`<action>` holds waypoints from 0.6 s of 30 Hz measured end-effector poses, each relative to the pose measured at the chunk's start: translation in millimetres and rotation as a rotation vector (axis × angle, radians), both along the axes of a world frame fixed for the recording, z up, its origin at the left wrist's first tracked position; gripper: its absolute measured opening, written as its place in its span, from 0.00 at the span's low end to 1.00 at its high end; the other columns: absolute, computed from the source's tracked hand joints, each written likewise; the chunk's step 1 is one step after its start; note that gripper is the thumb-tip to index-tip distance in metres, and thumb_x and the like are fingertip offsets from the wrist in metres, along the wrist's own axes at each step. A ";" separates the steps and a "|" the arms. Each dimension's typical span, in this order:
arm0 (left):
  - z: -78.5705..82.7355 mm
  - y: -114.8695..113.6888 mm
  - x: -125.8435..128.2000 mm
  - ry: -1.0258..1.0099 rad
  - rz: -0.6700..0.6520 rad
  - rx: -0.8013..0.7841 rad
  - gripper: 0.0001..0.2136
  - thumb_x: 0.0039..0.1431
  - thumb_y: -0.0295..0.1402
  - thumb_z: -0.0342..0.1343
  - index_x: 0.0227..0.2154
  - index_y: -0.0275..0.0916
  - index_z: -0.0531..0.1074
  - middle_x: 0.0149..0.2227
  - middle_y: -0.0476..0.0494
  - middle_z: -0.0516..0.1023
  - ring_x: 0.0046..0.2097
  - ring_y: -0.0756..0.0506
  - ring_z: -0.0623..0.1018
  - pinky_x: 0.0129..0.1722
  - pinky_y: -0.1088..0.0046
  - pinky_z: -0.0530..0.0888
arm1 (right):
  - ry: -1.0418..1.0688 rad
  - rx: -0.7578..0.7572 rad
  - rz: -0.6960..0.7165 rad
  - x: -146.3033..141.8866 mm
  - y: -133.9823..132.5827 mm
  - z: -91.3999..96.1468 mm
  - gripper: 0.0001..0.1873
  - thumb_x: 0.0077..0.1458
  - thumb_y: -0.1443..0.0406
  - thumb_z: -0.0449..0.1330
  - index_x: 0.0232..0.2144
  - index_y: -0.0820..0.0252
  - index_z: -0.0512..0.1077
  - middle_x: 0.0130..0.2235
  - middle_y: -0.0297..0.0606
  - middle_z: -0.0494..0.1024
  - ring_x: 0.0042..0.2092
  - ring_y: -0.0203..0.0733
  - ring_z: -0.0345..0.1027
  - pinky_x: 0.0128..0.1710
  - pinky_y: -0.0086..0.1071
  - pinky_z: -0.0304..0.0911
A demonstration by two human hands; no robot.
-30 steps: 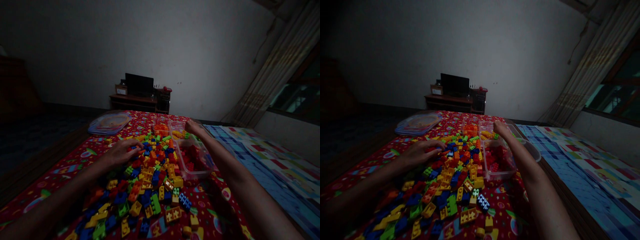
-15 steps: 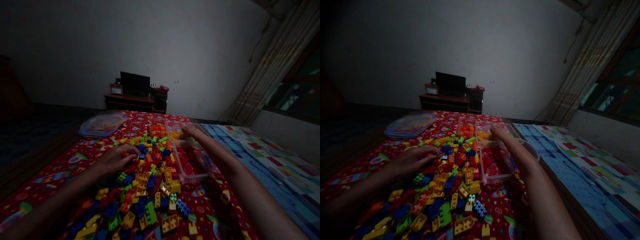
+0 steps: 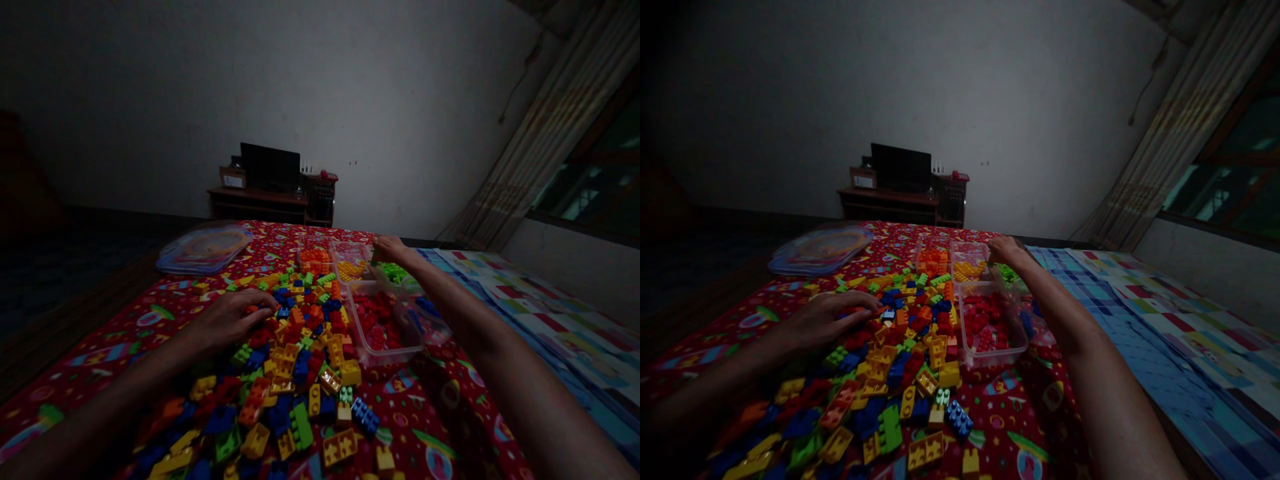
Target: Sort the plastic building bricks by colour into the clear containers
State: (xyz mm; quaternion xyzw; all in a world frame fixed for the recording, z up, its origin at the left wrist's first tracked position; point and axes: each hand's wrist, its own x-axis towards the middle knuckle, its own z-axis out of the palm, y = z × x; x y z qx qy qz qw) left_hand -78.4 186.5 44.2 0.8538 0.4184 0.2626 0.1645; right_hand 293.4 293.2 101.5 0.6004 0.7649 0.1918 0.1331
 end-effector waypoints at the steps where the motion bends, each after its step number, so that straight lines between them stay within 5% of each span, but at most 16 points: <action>1: -0.8 0.7 -0.9 0.003 -0.003 0.001 0.18 0.55 0.50 0.48 0.32 0.42 0.76 0.38 0.44 0.81 0.39 0.41 0.78 0.41 0.67 0.73 | 0.014 0.016 -0.033 3.8 -0.6 6.1 0.17 0.54 0.63 0.58 0.44 0.68 0.72 0.43 0.53 0.76 0.45 0.47 0.69 0.42 0.31 0.61; 5: -2.5 2.6 -4.0 0.017 0.003 0.001 0.18 0.55 0.49 0.48 0.34 0.43 0.76 0.37 0.44 0.81 0.39 0.41 0.78 0.40 0.68 0.73 | 0.047 0.071 -0.121 17.9 -8.1 23.0 0.19 0.55 0.64 0.57 0.47 0.67 0.71 0.46 0.54 0.75 0.46 0.48 0.68 0.43 0.33 0.61; 10: -7.3 6.3 -6.1 0.014 -0.003 0.006 0.18 0.56 0.49 0.48 0.35 0.44 0.77 0.39 0.45 0.81 0.40 0.41 0.78 0.41 0.68 0.73 | 0.103 0.107 -0.113 9.6 -19.4 21.1 0.20 0.61 0.63 0.49 0.52 0.63 0.67 0.48 0.51 0.74 0.46 0.44 0.68 0.40 0.31 0.59; 18: -4.0 16.7 -21.5 0.072 0.045 0.068 0.18 0.53 0.48 0.48 0.33 0.43 0.77 0.41 0.43 0.80 0.43 0.40 0.78 0.46 0.65 0.72 | 0.440 0.194 0.286 -67.8 -54.9 0.3 0.14 0.60 0.66 0.49 0.39 0.62 0.74 0.32 0.41 0.75 0.30 0.34 0.62 0.29 0.28 0.50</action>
